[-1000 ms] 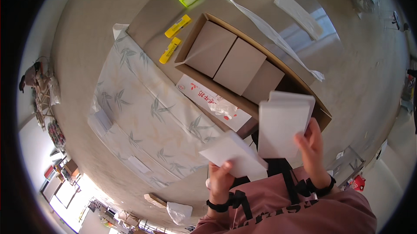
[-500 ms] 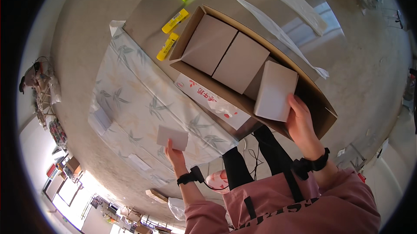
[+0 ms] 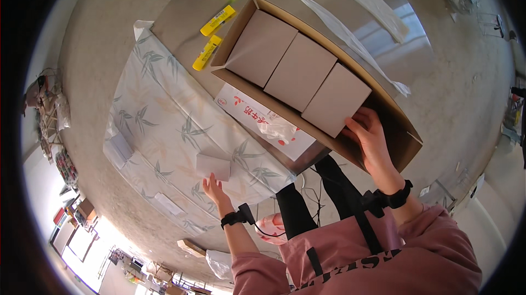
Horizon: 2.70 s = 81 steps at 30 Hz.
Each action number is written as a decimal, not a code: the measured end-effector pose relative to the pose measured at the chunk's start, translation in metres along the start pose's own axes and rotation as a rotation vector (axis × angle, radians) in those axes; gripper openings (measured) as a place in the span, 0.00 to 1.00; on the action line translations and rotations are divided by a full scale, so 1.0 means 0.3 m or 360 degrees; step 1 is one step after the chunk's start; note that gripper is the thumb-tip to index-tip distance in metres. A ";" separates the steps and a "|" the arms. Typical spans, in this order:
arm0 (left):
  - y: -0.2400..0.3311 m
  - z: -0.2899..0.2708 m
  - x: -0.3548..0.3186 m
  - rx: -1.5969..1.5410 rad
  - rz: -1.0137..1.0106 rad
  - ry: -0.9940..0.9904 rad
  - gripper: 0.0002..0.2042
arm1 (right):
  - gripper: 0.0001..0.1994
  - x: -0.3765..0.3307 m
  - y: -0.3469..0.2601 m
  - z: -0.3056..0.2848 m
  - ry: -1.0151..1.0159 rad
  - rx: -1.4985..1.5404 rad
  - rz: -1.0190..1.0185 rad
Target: The person picks up several white rectangular boxes from a table by hand and places them neatly into a larger cardboard shipping container.
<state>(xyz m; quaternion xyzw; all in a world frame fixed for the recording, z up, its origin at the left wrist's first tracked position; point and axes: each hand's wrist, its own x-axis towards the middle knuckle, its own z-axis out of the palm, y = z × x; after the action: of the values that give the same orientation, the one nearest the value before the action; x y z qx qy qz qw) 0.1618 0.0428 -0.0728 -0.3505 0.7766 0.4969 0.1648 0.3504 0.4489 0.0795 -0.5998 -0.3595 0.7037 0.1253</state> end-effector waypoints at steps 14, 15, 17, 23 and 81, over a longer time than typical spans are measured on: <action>0.474 0.508 -0.831 0.0675 0.2148 -0.0842 0.20 | 0.20 0.030 -0.026 -0.014 -0.0356 -0.0081 -0.0219; 0.488 0.533 -0.858 0.0721 0.2258 -0.0996 0.18 | 0.20 0.032 -0.029 -0.011 -0.0346 -0.0059 -0.0223; 0.514 0.583 -0.887 0.0788 0.2310 -0.1135 0.14 | 0.14 0.037 -0.034 -0.012 -0.0264 -0.0620 -0.0322; 0.558 0.736 -0.952 0.1238 0.2349 -0.1109 0.15 | 0.11 0.060 0.008 -0.066 -0.0342 -0.0320 -0.0144; 0.489 0.822 -0.974 0.1575 0.2433 -0.0670 0.18 | 0.24 0.349 0.241 -0.065 -0.0010 -0.1138 -0.0812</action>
<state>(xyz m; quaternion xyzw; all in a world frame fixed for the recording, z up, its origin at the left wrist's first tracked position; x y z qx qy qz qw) 0.2396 0.4111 0.0887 0.4628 0.8738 0.1365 0.0608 0.3609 0.4681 -0.0473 -0.4953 -0.7175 0.4834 0.0786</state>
